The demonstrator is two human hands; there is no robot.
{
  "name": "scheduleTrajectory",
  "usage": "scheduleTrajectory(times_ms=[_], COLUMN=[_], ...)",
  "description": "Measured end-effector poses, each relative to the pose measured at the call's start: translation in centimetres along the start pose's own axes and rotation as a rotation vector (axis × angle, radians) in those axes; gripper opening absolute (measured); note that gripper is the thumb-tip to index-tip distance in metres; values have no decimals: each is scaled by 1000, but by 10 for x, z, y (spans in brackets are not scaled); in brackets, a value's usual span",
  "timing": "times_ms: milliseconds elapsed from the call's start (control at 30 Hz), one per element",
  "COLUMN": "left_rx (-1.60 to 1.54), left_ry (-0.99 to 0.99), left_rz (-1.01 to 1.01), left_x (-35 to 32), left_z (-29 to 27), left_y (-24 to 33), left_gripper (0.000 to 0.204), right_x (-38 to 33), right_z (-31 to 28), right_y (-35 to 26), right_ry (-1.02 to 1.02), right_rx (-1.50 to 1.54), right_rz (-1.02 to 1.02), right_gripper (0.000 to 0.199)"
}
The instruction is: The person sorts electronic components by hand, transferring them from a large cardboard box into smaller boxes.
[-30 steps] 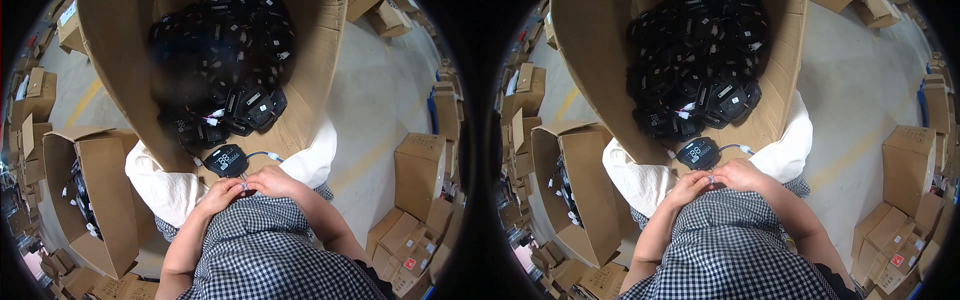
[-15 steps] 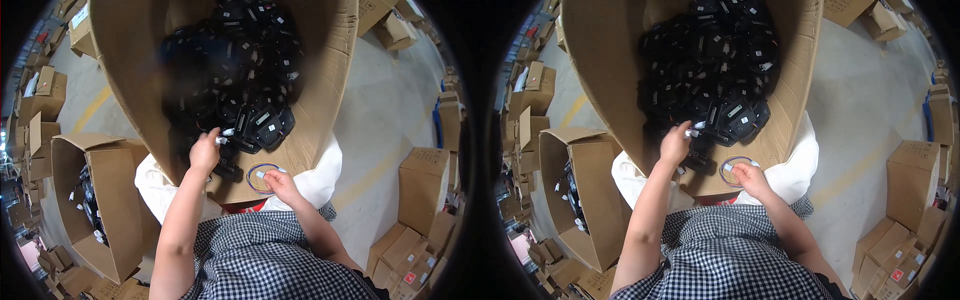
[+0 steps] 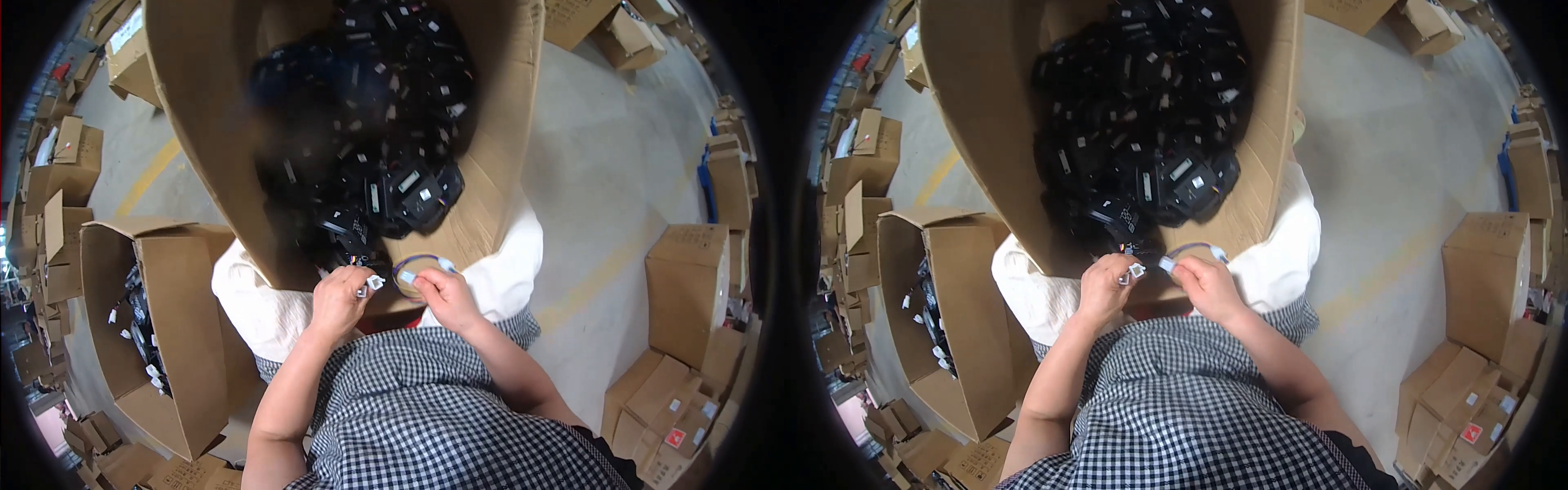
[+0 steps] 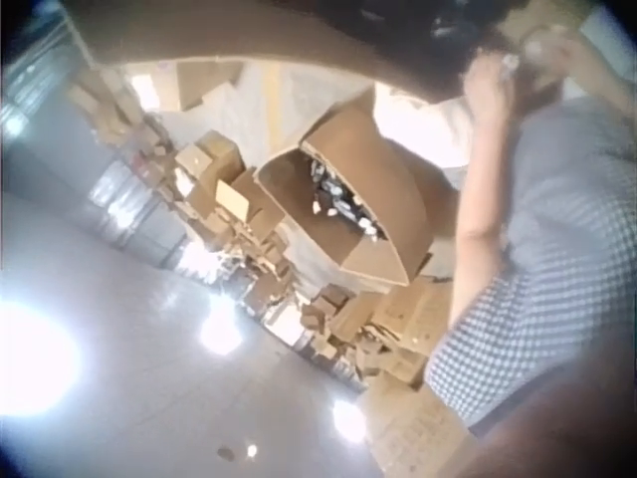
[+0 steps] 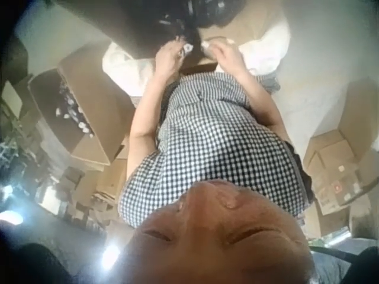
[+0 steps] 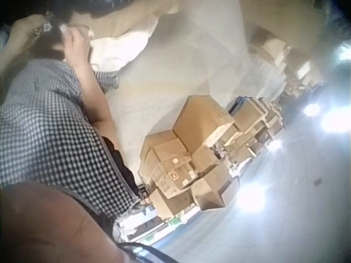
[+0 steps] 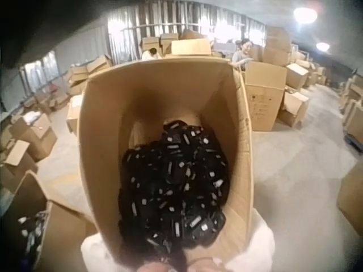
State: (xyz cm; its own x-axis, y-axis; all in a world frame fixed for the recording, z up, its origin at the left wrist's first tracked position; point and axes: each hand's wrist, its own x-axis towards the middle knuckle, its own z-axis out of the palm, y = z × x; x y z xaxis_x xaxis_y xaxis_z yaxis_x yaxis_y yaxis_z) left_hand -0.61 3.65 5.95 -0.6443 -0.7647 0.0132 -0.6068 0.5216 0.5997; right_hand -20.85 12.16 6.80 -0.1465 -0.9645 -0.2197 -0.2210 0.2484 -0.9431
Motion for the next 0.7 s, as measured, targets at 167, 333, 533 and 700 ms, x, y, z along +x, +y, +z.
scheduleTrajectory(times_ms=[167, 333, 533, 700], left_rx=[-126, -50, -90, 15], left_ry=[-36, 56, 129, 177], left_rz=[-138, -121, -180, -138], left_x=[-23, -32, -36, -32], left_z=[10, 19, 25, 26], left_y=[18, 20, 19, 19], left_gripper=[27, 31, 27, 25], right_x=[-8, -12, -18, -23], right_z=[6, 15, 35, 40], right_y=[-16, -16, -2, 7], right_ry=[-25, -109, -44, -47], right_rx=[-277, -537, -101, 309], right_rz=[-255, -239, 175, 448], right_gripper=[13, 17, 26, 26])
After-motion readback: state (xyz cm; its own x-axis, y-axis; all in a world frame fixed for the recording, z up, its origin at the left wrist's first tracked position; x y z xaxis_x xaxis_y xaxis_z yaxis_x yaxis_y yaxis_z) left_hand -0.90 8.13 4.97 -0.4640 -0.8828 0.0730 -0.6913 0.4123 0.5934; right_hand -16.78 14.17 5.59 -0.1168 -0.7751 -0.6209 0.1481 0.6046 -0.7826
